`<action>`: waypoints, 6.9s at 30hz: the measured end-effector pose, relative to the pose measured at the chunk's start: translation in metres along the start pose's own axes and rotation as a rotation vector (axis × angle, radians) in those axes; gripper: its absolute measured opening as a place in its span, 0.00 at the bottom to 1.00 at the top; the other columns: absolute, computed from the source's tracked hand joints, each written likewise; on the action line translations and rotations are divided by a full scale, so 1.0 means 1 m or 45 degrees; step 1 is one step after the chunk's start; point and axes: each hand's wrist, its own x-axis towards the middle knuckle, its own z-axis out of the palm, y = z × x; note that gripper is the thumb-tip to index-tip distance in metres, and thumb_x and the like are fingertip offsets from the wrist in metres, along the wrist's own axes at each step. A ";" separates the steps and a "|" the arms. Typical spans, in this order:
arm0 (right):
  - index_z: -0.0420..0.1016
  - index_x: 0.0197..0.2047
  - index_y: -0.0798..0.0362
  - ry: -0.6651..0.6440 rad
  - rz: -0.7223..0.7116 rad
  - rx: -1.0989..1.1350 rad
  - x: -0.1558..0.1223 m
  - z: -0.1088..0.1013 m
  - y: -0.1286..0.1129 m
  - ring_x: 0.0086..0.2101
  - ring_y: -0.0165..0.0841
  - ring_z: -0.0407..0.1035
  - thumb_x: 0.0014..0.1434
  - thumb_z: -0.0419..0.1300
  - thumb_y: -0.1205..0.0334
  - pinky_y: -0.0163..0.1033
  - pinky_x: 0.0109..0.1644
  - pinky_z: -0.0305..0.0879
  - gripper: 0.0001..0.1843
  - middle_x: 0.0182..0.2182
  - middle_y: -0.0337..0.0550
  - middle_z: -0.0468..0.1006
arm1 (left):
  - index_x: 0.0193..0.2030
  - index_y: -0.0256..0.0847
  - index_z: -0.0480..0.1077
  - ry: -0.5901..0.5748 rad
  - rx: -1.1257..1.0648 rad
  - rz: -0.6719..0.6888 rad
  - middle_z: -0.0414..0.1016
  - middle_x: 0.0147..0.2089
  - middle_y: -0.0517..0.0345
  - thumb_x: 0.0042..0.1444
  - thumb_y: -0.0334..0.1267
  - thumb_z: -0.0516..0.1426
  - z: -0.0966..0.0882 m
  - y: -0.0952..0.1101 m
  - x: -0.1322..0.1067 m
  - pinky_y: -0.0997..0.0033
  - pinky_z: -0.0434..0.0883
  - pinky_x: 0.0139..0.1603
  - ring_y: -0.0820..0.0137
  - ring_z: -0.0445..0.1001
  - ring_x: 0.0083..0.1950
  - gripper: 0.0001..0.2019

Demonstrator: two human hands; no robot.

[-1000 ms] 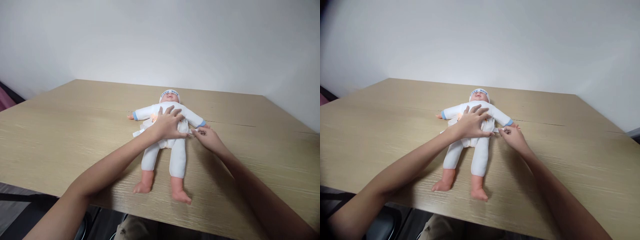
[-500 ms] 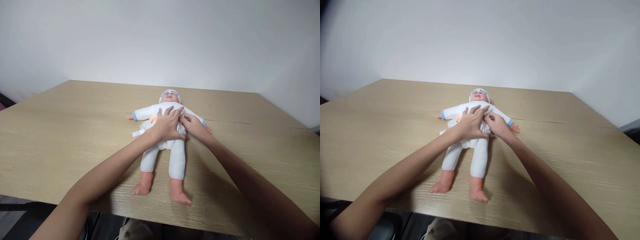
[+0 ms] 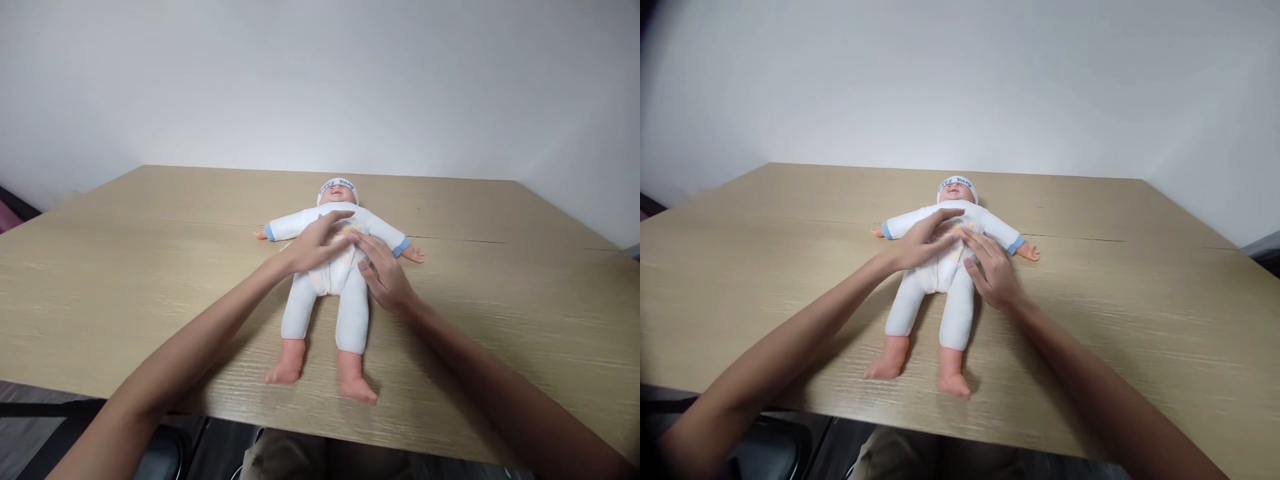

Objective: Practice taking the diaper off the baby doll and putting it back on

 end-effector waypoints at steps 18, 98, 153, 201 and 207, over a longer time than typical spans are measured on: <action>0.88 0.50 0.47 -0.424 -0.017 -0.479 0.106 0.027 -0.069 0.47 0.47 0.72 0.76 0.61 0.54 0.51 0.52 0.65 0.13 0.44 0.49 0.78 | 0.37 0.46 0.67 0.111 0.590 -0.631 0.80 0.42 0.48 0.65 0.56 0.63 -0.051 -0.070 -0.101 0.46 0.67 0.59 0.48 0.76 0.50 0.18; 0.76 0.50 0.48 -0.168 0.578 -0.386 -0.023 0.017 -0.089 0.26 0.37 0.70 0.68 0.61 0.53 0.41 0.32 0.53 0.11 0.31 0.39 0.80 | 0.44 0.44 0.73 0.161 0.357 -0.104 0.80 0.53 0.53 0.76 0.47 0.60 0.018 0.009 -0.109 0.56 0.65 0.57 0.57 0.75 0.56 0.10; 0.80 0.62 0.53 0.153 0.559 -0.616 0.010 -0.061 0.030 0.57 0.58 0.76 0.67 0.65 0.44 0.62 0.64 0.70 0.27 0.56 0.62 0.84 | 0.64 0.39 0.69 0.250 0.570 -0.433 0.75 0.70 0.35 0.63 0.52 0.68 -0.059 -0.059 -0.062 0.42 0.66 0.72 0.43 0.68 0.72 0.29; 0.83 0.67 0.41 -0.610 0.672 0.462 -0.257 0.053 -0.122 0.68 0.51 0.74 0.63 0.63 0.57 0.64 0.77 0.67 0.29 0.67 0.46 0.83 | 0.66 0.49 0.72 0.153 -0.165 -1.106 0.82 0.61 0.47 0.68 0.59 0.65 0.151 0.189 -0.483 0.52 0.79 0.61 0.52 0.83 0.58 0.26; 0.77 0.74 0.37 -0.615 0.556 0.612 -0.252 0.039 -0.171 0.73 0.46 0.67 0.78 0.58 0.53 0.60 0.83 0.58 0.25 0.73 0.44 0.75 | 0.73 0.67 0.74 0.038 -0.596 -1.212 0.77 0.73 0.55 0.67 0.59 0.66 0.115 0.196 -0.576 0.41 0.71 0.77 0.46 0.74 0.75 0.28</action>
